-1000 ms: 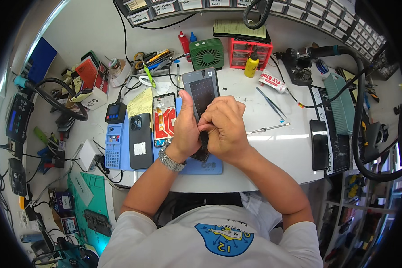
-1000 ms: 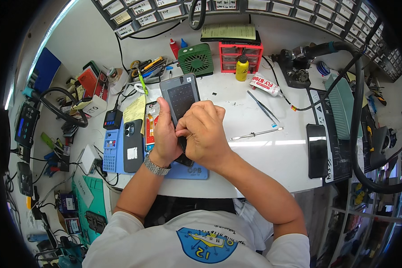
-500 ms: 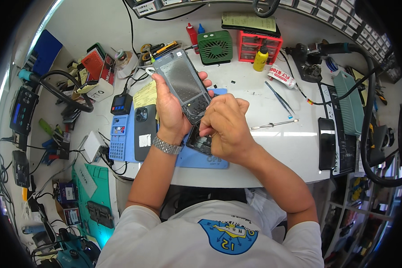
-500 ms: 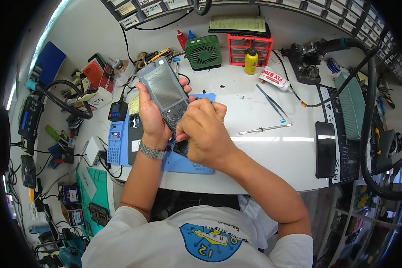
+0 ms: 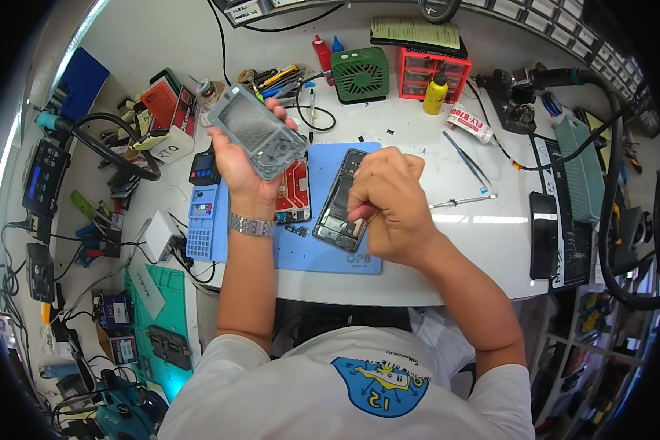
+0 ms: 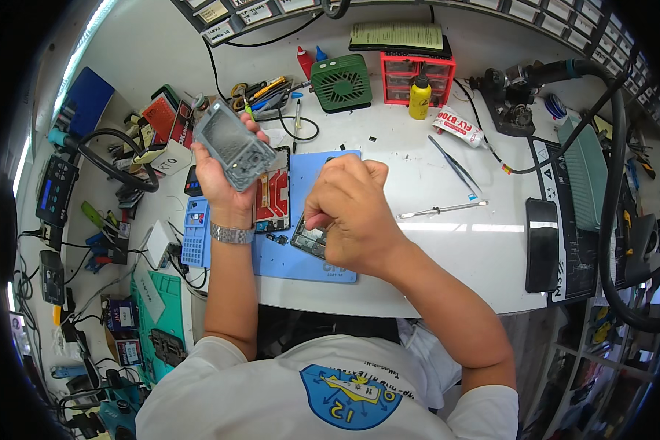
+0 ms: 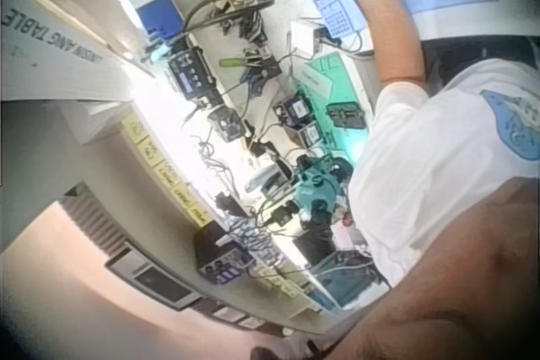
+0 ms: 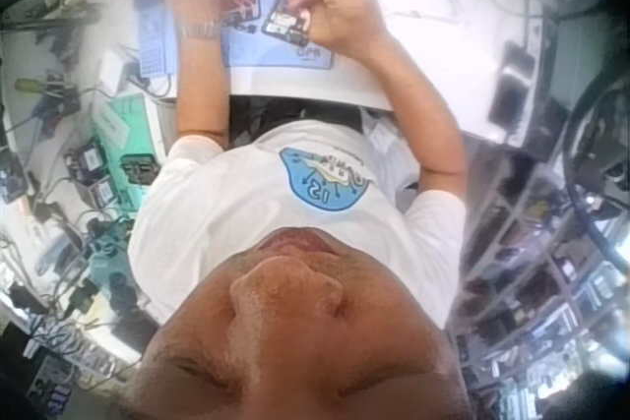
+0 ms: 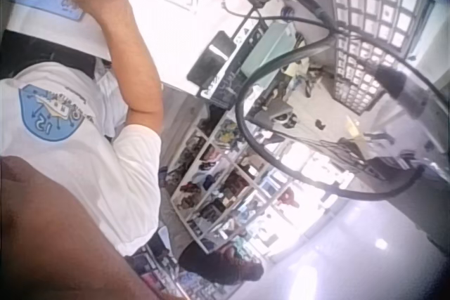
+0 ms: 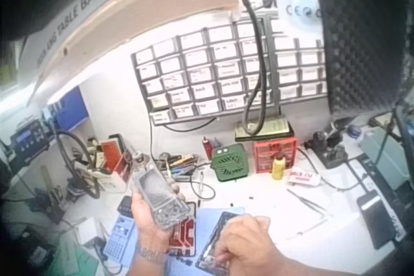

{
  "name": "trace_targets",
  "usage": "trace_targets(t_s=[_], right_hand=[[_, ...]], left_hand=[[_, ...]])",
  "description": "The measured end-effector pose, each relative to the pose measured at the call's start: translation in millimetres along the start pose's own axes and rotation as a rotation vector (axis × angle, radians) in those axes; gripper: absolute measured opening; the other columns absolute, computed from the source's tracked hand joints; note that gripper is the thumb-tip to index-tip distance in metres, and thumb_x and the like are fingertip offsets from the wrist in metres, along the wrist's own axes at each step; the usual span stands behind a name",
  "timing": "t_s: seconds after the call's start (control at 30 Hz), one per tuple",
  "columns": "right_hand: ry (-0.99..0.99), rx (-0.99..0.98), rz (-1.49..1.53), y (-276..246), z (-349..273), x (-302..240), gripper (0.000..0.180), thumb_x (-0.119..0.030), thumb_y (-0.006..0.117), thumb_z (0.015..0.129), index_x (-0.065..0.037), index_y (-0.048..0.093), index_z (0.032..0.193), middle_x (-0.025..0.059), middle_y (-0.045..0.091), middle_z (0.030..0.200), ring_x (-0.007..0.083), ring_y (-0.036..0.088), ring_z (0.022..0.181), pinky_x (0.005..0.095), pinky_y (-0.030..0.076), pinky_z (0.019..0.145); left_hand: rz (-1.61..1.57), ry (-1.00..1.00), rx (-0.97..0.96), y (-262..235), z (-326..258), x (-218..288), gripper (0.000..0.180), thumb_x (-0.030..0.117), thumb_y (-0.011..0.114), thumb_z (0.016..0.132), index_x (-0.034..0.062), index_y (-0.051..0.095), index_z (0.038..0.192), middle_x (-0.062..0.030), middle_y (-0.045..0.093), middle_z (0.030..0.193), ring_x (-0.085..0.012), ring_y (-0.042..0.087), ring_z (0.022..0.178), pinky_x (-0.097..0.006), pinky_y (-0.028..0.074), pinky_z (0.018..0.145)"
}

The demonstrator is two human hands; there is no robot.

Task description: The person removes a protective film from the back of an orange smartphone, then uses a screwdriver to remove screws from the back cover of a black smartphone. The person places the back cover aside and continues to work on the internal components of the black smartphone.

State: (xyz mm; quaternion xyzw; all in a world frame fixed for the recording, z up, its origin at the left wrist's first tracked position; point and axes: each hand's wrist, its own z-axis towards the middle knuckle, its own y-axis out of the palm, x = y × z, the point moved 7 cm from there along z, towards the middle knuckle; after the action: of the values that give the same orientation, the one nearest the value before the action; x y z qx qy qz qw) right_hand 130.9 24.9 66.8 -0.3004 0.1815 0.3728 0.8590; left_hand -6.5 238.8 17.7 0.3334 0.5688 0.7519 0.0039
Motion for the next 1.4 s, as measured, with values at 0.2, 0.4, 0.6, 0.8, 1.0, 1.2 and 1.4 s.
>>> trace_targets(t_s=[0.2,0.4,0.6,0.8,1.0,1.2,1.4], right_hand=[[0.244,0.127,0.037,-21.8,-0.3,31.5,0.011,0.000,0.075,0.091,-0.008,0.068,0.090,0.0057,0.067,0.090,0.0242,0.065,0.086,0.0371,0.047,0.082],[0.667,-0.033,0.363,22.3,-18.2,46.3,0.017,-0.014,0.077,0.102,0.002,0.072,0.099,0.0106,0.073,0.087,0.0139,0.067,0.072,0.0306,0.054,0.067],[0.765,-0.017,0.465,34.1,-29.0,52.1,0.021,-0.016,0.075,0.104,0.003,0.071,0.093,0.0038,0.066,0.071,0.0072,0.056,0.062,0.0297,0.046,0.056],[0.701,-0.053,0.297,20.8,-18.6,43.7,0.018,-0.009,0.074,0.097,0.002,0.067,0.085,0.0079,0.066,0.072,0.0117,0.058,0.060,0.0314,0.047,0.056],[0.649,0.007,0.234,15.2,-21.1,48.5,0.017,-0.010,0.076,0.095,0.002,0.069,0.085,0.0076,0.068,0.074,0.0111,0.060,0.061,0.0302,0.049,0.058],[0.787,-0.007,0.452,29.2,-24.6,51.9,0.022,-0.015,0.077,0.101,0.003,0.073,0.089,0.0034,0.070,0.071,0.0053,0.059,0.061,0.0259,0.047,0.056],[0.804,-0.084,0.392,26.8,-27.5,53.7,0.018,-0.012,0.074,0.103,0.001,0.070,0.091,0.0014,0.068,0.077,0.0046,0.056,0.068,0.0249,0.046,0.062]], left_hand=[[0.087,0.103,-0.045,12.4,-5.2,17.9,0.095,0.082,0.016,0.108,0.0054,0.049,0.154,-0.0220,0.068,0.132,-0.0379,0.071,0.113,-0.056,0.064,0.094],[0.218,0.132,-0.165,43.9,-33.4,-21.4,0.102,0.088,0.018,0.103,0.0074,0.047,0.157,-0.0229,0.068,0.135,-0.0348,0.072,0.116,-0.056,0.063,0.098],[0.382,0.123,-0.237,53.3,-43.8,-40.3,0.111,0.096,0.021,0.096,0.0043,0.048,0.153,-0.0237,0.069,0.133,-0.0333,0.074,0.114,-0.052,0.066,0.094],[0.345,0.114,-0.216,56.3,-50.6,-44.3,0.117,0.100,0.024,0.090,0.0029,0.047,0.152,-0.0221,0.070,0.128,-0.0316,0.076,0.109,-0.048,0.067,0.095],[0.340,0.165,-0.211,54.2,-46.8,-33.8,0.118,0.099,0.023,0.091,0.0005,0.051,0.149,-0.0203,0.071,0.130,-0.0291,0.075,0.112,-0.046,0.066,0.094],[0.442,0.187,-0.260,52.2,-49.1,-39.3,0.120,0.100,0.021,0.090,-0.0009,0.052,0.147,-0.0197,0.070,0.132,-0.0287,0.074,0.115,-0.047,0.064,0.099],[0.553,0.199,-0.179,55.4,-55.0,-45.9,0.122,0.103,0.023,0.087,-0.0001,0.051,0.147,-0.0218,0.070,0.130,-0.0301,0.074,0.113,-0.050,0.065,0.095]])
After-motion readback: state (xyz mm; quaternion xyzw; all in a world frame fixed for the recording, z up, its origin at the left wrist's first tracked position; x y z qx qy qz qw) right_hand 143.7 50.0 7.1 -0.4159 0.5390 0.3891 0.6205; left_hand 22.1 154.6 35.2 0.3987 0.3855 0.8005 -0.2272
